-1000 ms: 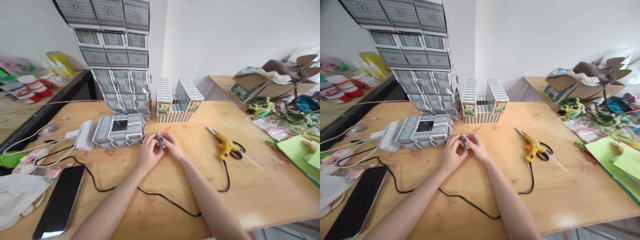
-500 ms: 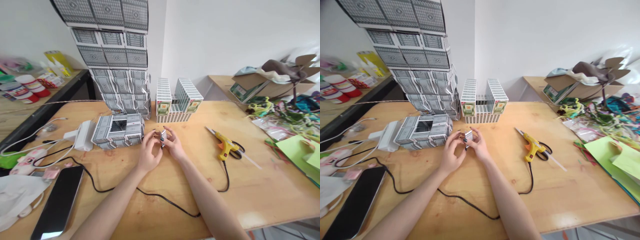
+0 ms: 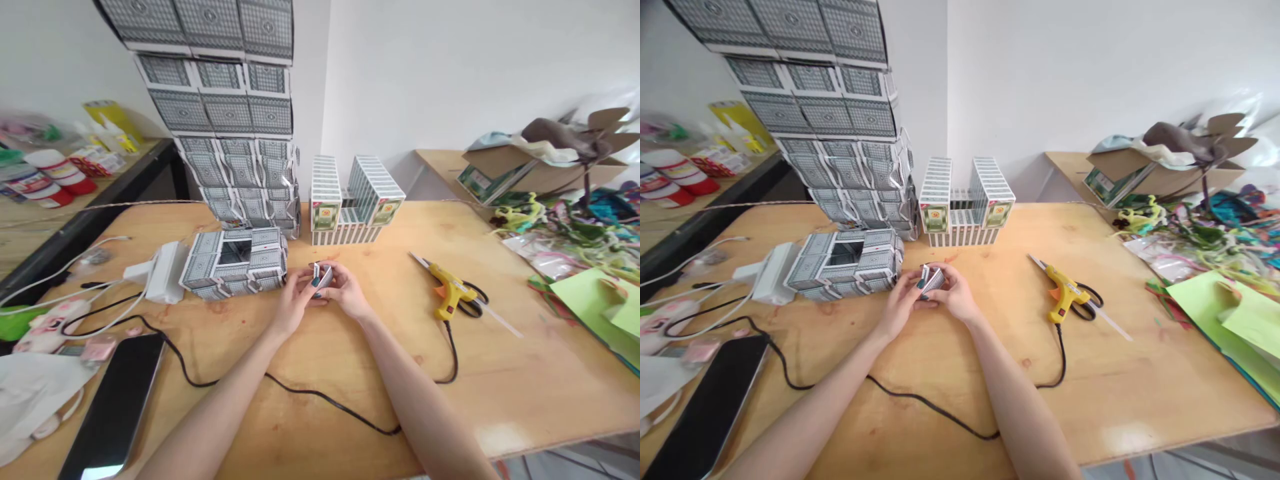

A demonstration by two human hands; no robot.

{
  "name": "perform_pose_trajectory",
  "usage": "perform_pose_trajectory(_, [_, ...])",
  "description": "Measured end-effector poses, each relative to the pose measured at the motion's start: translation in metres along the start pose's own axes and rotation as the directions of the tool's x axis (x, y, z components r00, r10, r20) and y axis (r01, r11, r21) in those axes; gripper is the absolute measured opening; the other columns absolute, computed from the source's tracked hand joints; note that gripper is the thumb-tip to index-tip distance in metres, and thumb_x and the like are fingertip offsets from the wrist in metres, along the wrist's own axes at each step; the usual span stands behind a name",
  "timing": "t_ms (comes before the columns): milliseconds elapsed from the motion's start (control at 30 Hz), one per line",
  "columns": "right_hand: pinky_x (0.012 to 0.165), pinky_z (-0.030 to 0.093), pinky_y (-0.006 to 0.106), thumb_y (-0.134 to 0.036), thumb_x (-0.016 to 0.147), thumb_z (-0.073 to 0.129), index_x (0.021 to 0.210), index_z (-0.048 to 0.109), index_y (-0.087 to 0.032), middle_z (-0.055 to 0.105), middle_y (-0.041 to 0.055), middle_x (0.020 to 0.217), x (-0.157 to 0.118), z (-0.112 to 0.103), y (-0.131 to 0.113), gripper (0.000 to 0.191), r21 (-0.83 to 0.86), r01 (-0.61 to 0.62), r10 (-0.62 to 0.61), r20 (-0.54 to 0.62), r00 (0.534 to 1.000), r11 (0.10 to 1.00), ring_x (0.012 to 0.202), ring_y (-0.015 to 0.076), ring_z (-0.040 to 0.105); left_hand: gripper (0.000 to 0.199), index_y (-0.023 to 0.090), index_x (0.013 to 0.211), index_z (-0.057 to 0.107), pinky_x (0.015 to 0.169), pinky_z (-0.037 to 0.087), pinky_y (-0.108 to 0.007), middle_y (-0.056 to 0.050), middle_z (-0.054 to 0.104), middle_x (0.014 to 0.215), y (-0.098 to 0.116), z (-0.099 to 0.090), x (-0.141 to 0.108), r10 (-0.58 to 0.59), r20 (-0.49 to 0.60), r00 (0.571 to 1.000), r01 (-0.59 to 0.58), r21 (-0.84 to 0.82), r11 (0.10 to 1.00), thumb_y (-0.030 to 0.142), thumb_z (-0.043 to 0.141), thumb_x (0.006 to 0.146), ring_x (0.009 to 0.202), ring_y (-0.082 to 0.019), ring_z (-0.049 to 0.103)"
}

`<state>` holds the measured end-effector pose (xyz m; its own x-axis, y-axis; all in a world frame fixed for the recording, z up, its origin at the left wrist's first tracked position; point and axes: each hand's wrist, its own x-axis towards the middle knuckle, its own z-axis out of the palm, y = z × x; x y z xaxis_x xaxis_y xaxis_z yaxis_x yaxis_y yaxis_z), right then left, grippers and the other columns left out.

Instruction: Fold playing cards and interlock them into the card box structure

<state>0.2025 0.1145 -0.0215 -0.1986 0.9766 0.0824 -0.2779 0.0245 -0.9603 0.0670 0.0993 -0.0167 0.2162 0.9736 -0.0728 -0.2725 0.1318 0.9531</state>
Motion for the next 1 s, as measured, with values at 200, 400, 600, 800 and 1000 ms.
perform_pose_trajectory(200, [0.096, 0.039, 0.039, -0.018, 0.050, 0.079, 0.115, 0.051, -0.026, 0.058, 0.0059, 0.116, 0.005, -0.003, 0.006, 0.072, 0.134, -0.013, 0.030, -0.124, 0.992, 0.991, 0.108, 0.0217, 0.053, 0.045, 0.015, 0.106, 0.048, 0.090, 0.047, -0.042, -0.014, 0.060, 0.114, 0.000, 0.000, 0.005, 0.050, -0.138, 0.989, -0.048, 0.015, 0.999, 0.033, 0.065, 0.069, 0.107, -0.024, 0.056])
perform_pose_trajectory(400, [0.097, 0.038, 0.042, -0.030, 0.065, 0.070, 0.106, 0.060, -0.021, 0.057, 0.0097, 0.120, 0.004, -0.007, 0.008, 0.044, 0.280, -0.116, 0.144, -0.081, 0.986, 0.953, 0.113, 0.0251, 0.052, 0.050, 0.017, 0.114, 0.047, 0.096, 0.044, -0.040, -0.014, 0.054, 0.122, -0.014, -0.001, 0.002, 0.232, -0.143, 0.962, -0.183, 0.293, 0.939, 0.027, 0.066, 0.069, 0.110, -0.022, 0.054])
perform_pose_trajectory(600, [0.099, 0.037, 0.041, -0.027, 0.062, 0.073, 0.107, 0.060, -0.021, 0.055, 0.0100, 0.124, 0.005, -0.005, 0.002, 0.047, 0.325, -0.015, 0.047, -0.091, 0.995, 0.946, 0.117, 0.0250, 0.047, 0.060, 0.020, 0.126, 0.040, 0.097, 0.044, -0.040, -0.014, 0.047, 0.131, -0.020, -0.002, 0.000, 0.315, -0.065, 0.947, -0.263, 0.407, 0.875, 0.026, 0.063, 0.071, 0.119, -0.024, 0.046])
perform_pose_trajectory(800, [0.099, 0.037, 0.041, -0.023, 0.060, 0.074, 0.107, 0.060, -0.022, 0.051, 0.0090, 0.128, 0.004, -0.005, -0.004, 0.049, 0.364, -0.057, 0.061, 0.001, 0.998, 0.930, 0.120, 0.0244, 0.044, 0.055, 0.020, 0.123, 0.046, 0.092, 0.049, -0.039, -0.011, 0.050, 0.128, -0.024, -0.004, 0.001, 0.316, -0.041, 0.948, -0.261, 0.469, 0.844, 0.025, 0.063, 0.071, 0.115, -0.024, 0.050])
perform_pose_trajectory(1000, [0.098, 0.038, 0.039, -0.026, 0.065, 0.069, 0.101, 0.064, -0.020, 0.056, 0.0074, 0.123, 0.004, -0.001, -0.005, 0.037, 0.411, -0.118, 0.125, 0.010, 0.992, 0.904, 0.116, 0.0240, 0.048, 0.054, 0.020, 0.122, 0.046, 0.088, 0.051, -0.034, -0.010, 0.051, 0.125, -0.022, -0.005, 0.000, 0.412, -0.056, 0.909, -0.316, 0.551, 0.773, 0.022, 0.062, 0.071, 0.112, -0.021, 0.052])
